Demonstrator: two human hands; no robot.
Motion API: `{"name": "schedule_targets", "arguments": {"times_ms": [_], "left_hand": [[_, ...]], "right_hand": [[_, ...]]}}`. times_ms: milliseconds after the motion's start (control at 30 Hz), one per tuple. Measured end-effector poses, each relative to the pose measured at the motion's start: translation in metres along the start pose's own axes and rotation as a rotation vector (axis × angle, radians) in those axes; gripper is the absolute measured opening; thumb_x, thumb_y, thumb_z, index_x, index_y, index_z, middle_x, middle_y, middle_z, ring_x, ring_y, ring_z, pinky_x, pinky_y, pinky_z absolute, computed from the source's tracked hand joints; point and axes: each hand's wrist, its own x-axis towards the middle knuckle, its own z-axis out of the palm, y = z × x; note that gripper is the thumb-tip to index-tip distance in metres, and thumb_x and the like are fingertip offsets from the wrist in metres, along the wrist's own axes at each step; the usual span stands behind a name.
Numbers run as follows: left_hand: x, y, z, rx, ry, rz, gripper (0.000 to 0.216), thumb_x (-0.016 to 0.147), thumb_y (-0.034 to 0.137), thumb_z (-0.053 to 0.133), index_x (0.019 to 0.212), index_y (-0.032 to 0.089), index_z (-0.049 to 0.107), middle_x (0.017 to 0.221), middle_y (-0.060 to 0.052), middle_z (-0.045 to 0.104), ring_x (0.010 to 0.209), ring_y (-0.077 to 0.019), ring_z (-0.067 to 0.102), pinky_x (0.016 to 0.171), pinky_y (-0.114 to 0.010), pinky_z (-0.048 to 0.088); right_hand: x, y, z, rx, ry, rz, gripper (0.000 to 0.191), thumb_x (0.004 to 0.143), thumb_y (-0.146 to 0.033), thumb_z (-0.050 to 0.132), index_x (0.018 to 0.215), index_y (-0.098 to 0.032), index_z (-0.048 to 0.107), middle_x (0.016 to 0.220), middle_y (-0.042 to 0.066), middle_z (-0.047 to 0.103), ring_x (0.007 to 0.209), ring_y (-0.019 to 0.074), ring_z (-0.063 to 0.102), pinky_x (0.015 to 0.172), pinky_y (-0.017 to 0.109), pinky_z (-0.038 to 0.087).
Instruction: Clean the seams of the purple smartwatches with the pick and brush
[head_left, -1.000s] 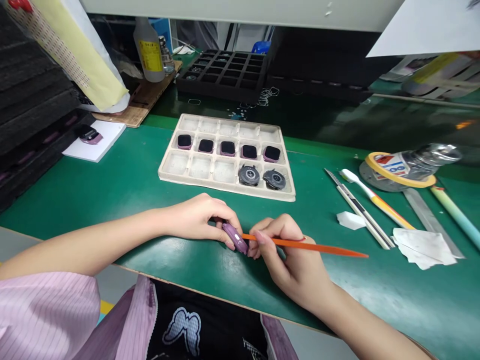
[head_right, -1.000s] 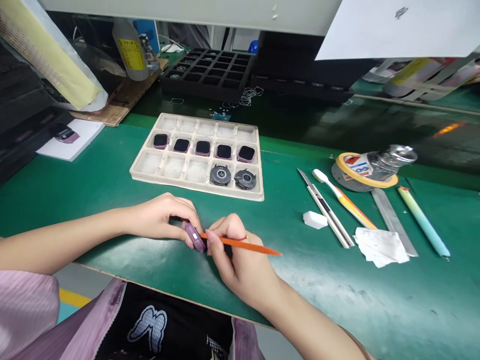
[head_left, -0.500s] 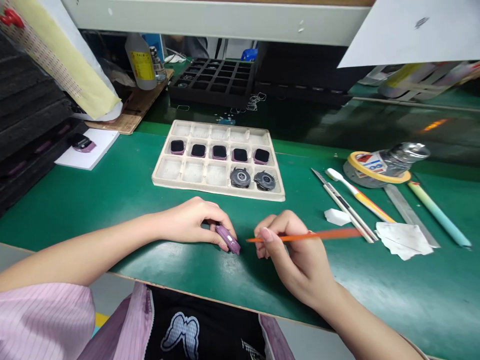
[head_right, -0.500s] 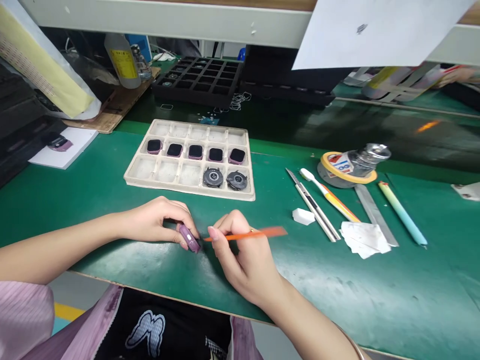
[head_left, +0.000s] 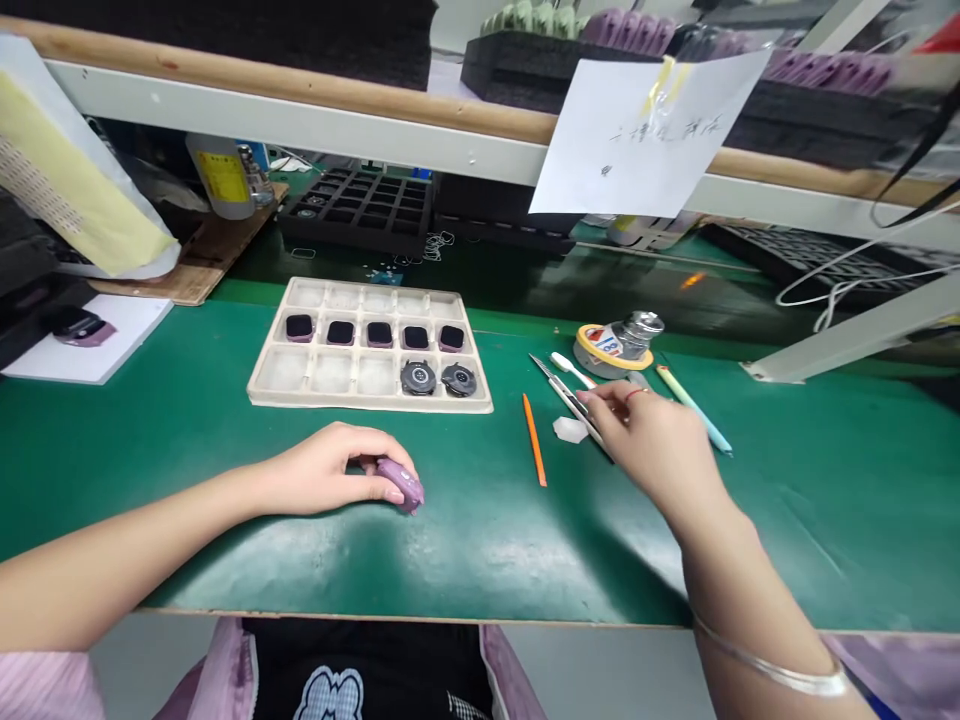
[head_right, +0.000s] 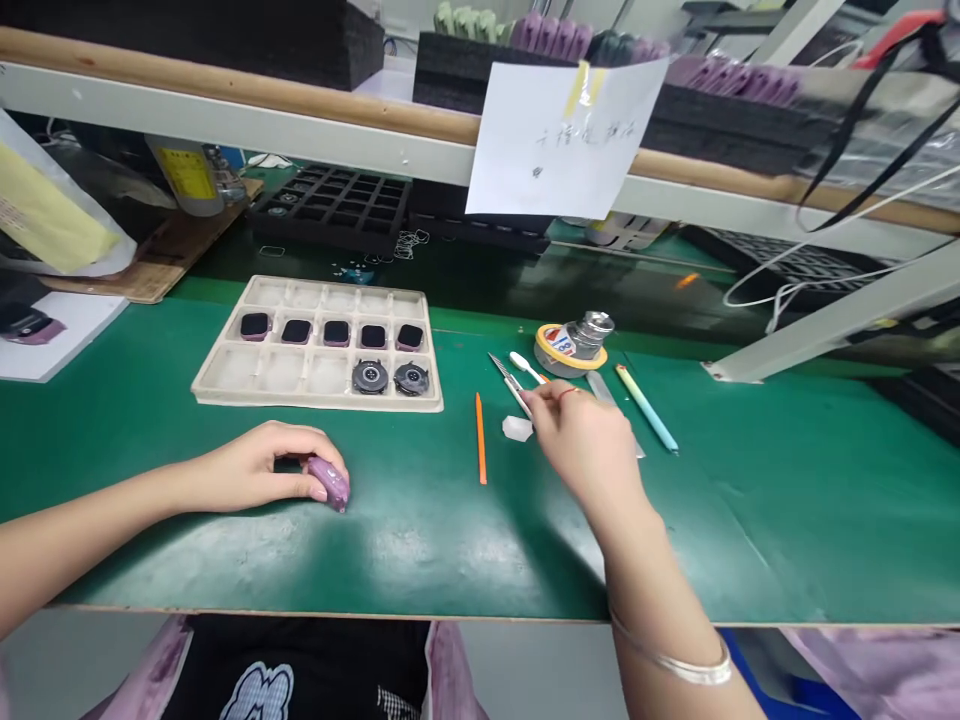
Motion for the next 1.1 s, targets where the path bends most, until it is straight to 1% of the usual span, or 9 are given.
{"name": "schedule_targets", "arguments": {"times_ms": [67, 167, 267, 400, 533, 700, 867, 1033, 1100], "left_hand": [[-0.001, -0.001, 0.0, -0.058, 0.027, -0.007, 0.014, 0.09, 0.026, 0.071, 0.101, 0.017, 0.073, 0.099, -0.007, 0.076, 0.089, -0.0156, 0.073, 0.081, -0.025, 0.057], [-0.002, -0.004, 0.0, -0.04, 0.07, 0.031, 0.018, 0.086, 0.025, 0.075, 0.102, 0.016, 0.075, 0.1, -0.008, 0.076, 0.09, -0.0171, 0.073, 0.081, -0.026, 0.058], [-0.002, -0.008, -0.001, 0.037, 0.075, 0.048, 0.02, 0.085, 0.027, 0.077, 0.102, 0.017, 0.076, 0.097, -0.008, 0.077, 0.089, -0.0171, 0.073, 0.078, -0.026, 0.057], [-0.002, -0.011, -0.003, 0.074, 0.04, 0.051, 0.019, 0.087, 0.029, 0.076, 0.102, 0.018, 0.077, 0.095, -0.008, 0.078, 0.087, -0.0161, 0.073, 0.074, -0.024, 0.056], [-0.002, -0.008, -0.003, 0.124, 0.031, 0.074, 0.017, 0.086, 0.029, 0.076, 0.101, 0.02, 0.078, 0.095, -0.007, 0.077, 0.09, -0.0158, 0.071, 0.074, -0.023, 0.053], [0.0, -0.004, -0.003, 0.134, 0.01, 0.059, 0.012, 0.088, 0.023, 0.074, 0.098, 0.02, 0.078, 0.094, -0.005, 0.077, 0.089, -0.0147, 0.068, 0.076, -0.021, 0.051], [0.002, -0.006, -0.003, 0.179, 0.016, 0.054, 0.017, 0.083, 0.023, 0.079, 0.1, 0.019, 0.078, 0.094, -0.005, 0.076, 0.088, -0.0154, 0.067, 0.079, -0.023, 0.052], [0.002, -0.006, -0.003, 0.146, 0.006, 0.039, 0.012, 0.084, 0.019, 0.077, 0.097, 0.02, 0.078, 0.094, -0.004, 0.076, 0.087, -0.0143, 0.069, 0.08, -0.023, 0.053], [0.002, -0.006, -0.003, 0.126, 0.001, 0.04, 0.014, 0.084, 0.02, 0.078, 0.097, 0.02, 0.079, 0.094, -0.005, 0.076, 0.088, -0.0149, 0.069, 0.079, -0.023, 0.053]], "right_hand": [[0.015, 0.017, 0.002, -0.033, 0.059, -0.003, 0.011, 0.085, -0.024, 0.057, 0.087, -0.017, 0.065, 0.083, 0.015, 0.07, 0.076, 0.0296, 0.064, 0.063, 0.035, 0.041], [0.033, 0.031, 0.007, -0.027, 0.101, -0.079, 0.005, 0.077, -0.013, 0.06, 0.075, -0.017, 0.063, 0.074, 0.014, 0.065, 0.068, 0.0271, 0.061, 0.061, 0.036, 0.039], [0.04, 0.025, 0.006, 0.042, 0.172, -0.201, 0.014, 0.086, -0.019, 0.054, 0.074, -0.018, 0.061, 0.077, 0.015, 0.063, 0.067, 0.026, 0.061, 0.061, 0.038, 0.039], [0.027, -0.013, -0.006, 0.184, 0.195, -0.421, 0.037, 0.104, -0.032, 0.031, 0.088, -0.023, 0.063, 0.098, 0.016, 0.067, 0.087, 0.0254, 0.066, 0.072, 0.037, 0.042], [-0.002, -0.069, -0.005, 0.273, 0.114, -0.691, 0.053, 0.105, -0.041, 0.033, 0.058, -0.022, 0.049, 0.063, 0.006, 0.064, 0.058, 0.018, 0.058, 0.056, 0.033, 0.035], [-0.011, -0.108, 0.009, 0.131, 0.169, -1.039, 0.052, 0.104, -0.032, 0.039, 0.058, -0.019, 0.059, 0.052, 0.002, 0.058, 0.053, 0.0159, 0.048, 0.062, 0.035, 0.031], [0.001, -0.102, 0.011, 0.091, 0.312, -0.932, 0.05, 0.1, -0.027, 0.045, 0.051, -0.019, 0.055, 0.05, 0.004, 0.052, 0.058, 0.0174, 0.041, 0.062, 0.037, 0.024], [-0.006, -0.11, 0.01, 0.188, 0.234, -0.997, 0.046, 0.099, -0.024, 0.046, 0.054, -0.02, 0.056, 0.05, 0.002, 0.054, 0.057, 0.0168, 0.04, 0.062, 0.036, 0.025], [-0.005, -0.109, 0.01, 0.139, 0.28, -0.963, 0.047, 0.098, -0.025, 0.048, 0.051, -0.021, 0.052, 0.049, 0.002, 0.054, 0.057, 0.0171, 0.04, 0.063, 0.037, 0.025]]}}
